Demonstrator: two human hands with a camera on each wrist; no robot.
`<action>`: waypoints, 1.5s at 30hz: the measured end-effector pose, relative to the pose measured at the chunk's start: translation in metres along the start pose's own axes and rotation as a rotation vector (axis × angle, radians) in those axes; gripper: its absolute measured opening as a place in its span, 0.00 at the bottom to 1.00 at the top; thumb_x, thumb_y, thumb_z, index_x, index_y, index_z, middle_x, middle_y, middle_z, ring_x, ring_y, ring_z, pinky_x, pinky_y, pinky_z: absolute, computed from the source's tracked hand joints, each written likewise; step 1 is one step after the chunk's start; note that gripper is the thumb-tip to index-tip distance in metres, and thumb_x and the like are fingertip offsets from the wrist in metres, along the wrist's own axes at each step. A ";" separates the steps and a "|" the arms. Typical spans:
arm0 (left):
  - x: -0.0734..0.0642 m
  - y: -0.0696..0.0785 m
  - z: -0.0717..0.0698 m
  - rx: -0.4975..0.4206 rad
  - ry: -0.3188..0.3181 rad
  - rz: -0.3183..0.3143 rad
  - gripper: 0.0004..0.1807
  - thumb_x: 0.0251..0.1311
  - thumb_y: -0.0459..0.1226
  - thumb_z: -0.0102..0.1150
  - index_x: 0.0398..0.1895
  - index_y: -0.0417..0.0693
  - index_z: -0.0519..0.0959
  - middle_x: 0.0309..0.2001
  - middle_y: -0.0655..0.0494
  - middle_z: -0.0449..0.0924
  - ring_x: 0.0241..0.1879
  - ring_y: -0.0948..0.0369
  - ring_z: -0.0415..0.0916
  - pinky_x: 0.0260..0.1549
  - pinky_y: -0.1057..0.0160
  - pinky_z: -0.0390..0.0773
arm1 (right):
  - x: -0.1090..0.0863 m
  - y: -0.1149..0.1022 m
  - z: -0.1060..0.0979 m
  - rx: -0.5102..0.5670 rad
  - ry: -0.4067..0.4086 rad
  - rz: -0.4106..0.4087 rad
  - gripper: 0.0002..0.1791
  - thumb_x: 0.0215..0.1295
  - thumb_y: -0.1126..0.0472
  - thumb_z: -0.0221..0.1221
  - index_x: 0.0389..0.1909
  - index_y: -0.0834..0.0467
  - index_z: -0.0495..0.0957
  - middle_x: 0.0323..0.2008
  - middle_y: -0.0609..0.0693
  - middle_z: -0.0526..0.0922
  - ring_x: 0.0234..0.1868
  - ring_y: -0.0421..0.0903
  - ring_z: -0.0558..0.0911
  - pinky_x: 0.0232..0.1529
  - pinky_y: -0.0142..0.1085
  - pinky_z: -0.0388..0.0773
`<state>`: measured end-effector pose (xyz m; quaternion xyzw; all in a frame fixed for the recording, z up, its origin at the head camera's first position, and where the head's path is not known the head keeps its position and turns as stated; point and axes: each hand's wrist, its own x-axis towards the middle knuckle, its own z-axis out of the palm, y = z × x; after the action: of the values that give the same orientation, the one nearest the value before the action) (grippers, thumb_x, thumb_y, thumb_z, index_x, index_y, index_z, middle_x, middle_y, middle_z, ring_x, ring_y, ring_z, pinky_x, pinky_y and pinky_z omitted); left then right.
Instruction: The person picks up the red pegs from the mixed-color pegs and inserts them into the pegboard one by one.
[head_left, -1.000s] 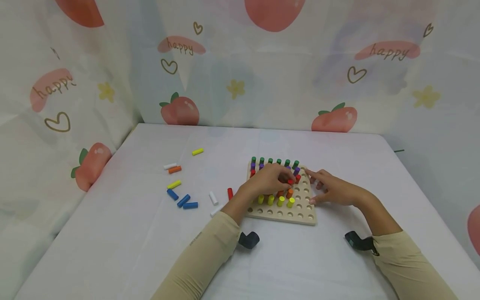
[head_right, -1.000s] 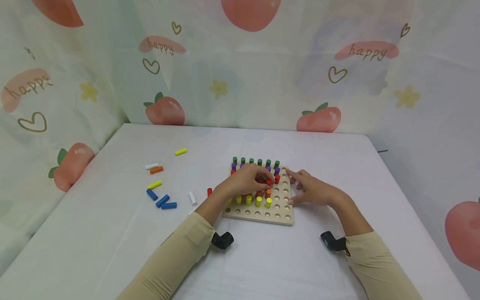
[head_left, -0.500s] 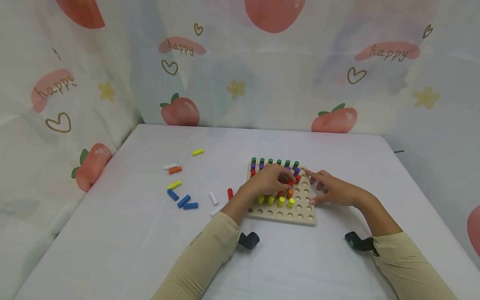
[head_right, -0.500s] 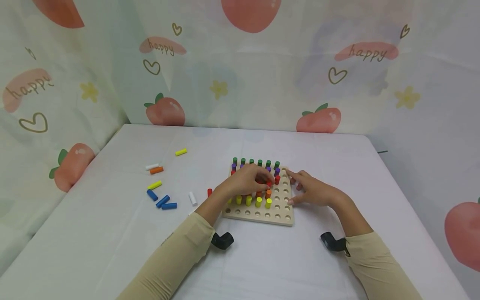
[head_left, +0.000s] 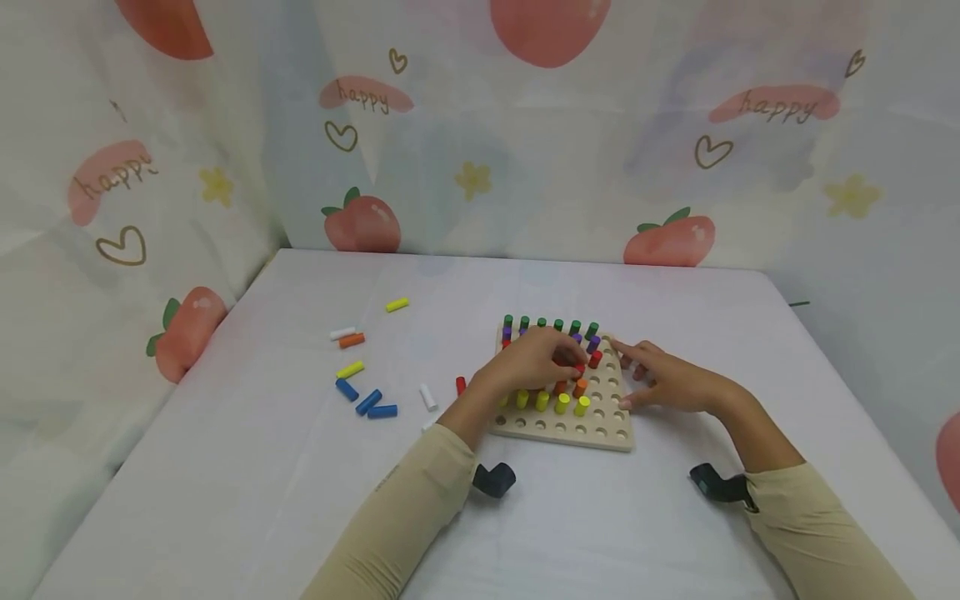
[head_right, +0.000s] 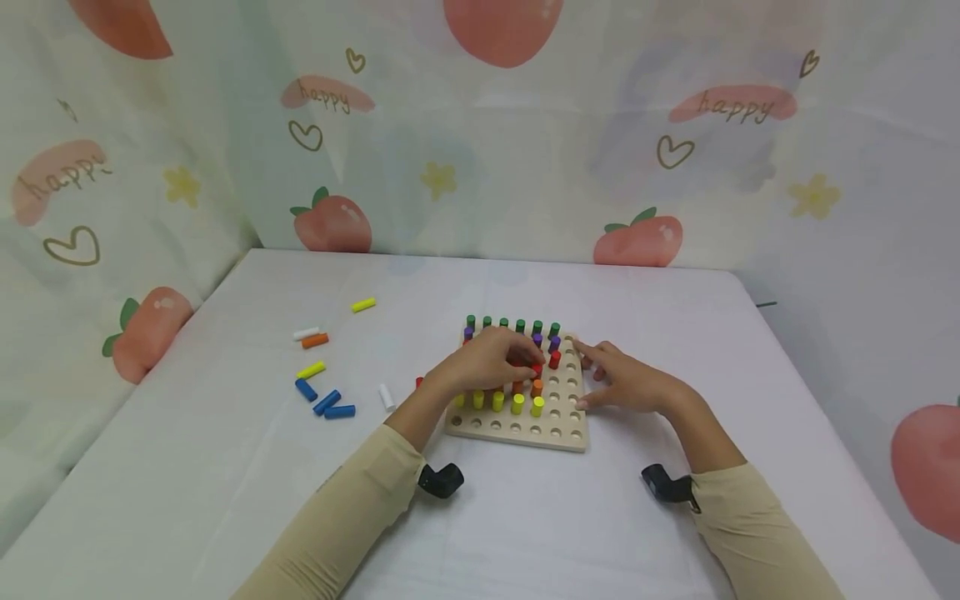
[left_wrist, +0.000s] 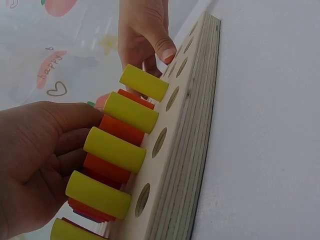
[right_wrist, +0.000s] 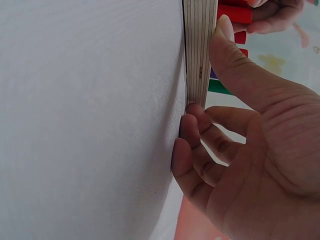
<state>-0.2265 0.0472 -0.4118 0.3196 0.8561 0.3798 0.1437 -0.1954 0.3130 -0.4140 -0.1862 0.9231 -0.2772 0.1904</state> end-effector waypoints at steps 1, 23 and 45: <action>-0.001 0.000 -0.001 0.001 0.001 -0.003 0.11 0.69 0.37 0.67 0.53 0.50 0.87 0.41 0.67 0.84 0.39 0.65 0.76 0.41 0.71 0.77 | 0.000 0.000 0.000 -0.001 0.001 0.000 0.57 0.61 0.46 0.73 0.82 0.62 0.50 0.57 0.56 0.69 0.53 0.53 0.70 0.50 0.44 0.77; -0.029 -0.020 -0.032 0.052 0.049 0.044 0.10 0.70 0.34 0.65 0.52 0.46 0.86 0.43 0.63 0.85 0.45 0.67 0.79 0.48 0.69 0.78 | -0.001 -0.002 -0.002 -0.016 0.005 -0.004 0.56 0.62 0.48 0.73 0.81 0.63 0.50 0.58 0.57 0.68 0.53 0.54 0.70 0.53 0.47 0.78; -0.062 -0.055 -0.052 0.047 0.098 0.084 0.11 0.69 0.35 0.67 0.53 0.47 0.86 0.48 0.61 0.86 0.50 0.64 0.81 0.54 0.64 0.79 | -0.003 -0.005 -0.001 0.002 -0.002 0.025 0.57 0.62 0.48 0.73 0.82 0.62 0.50 0.57 0.57 0.68 0.54 0.54 0.70 0.52 0.45 0.79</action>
<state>-0.2295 -0.0503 -0.4176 0.3393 0.8567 0.3806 0.0780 -0.1922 0.3111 -0.4098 -0.1749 0.9249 -0.2757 0.1949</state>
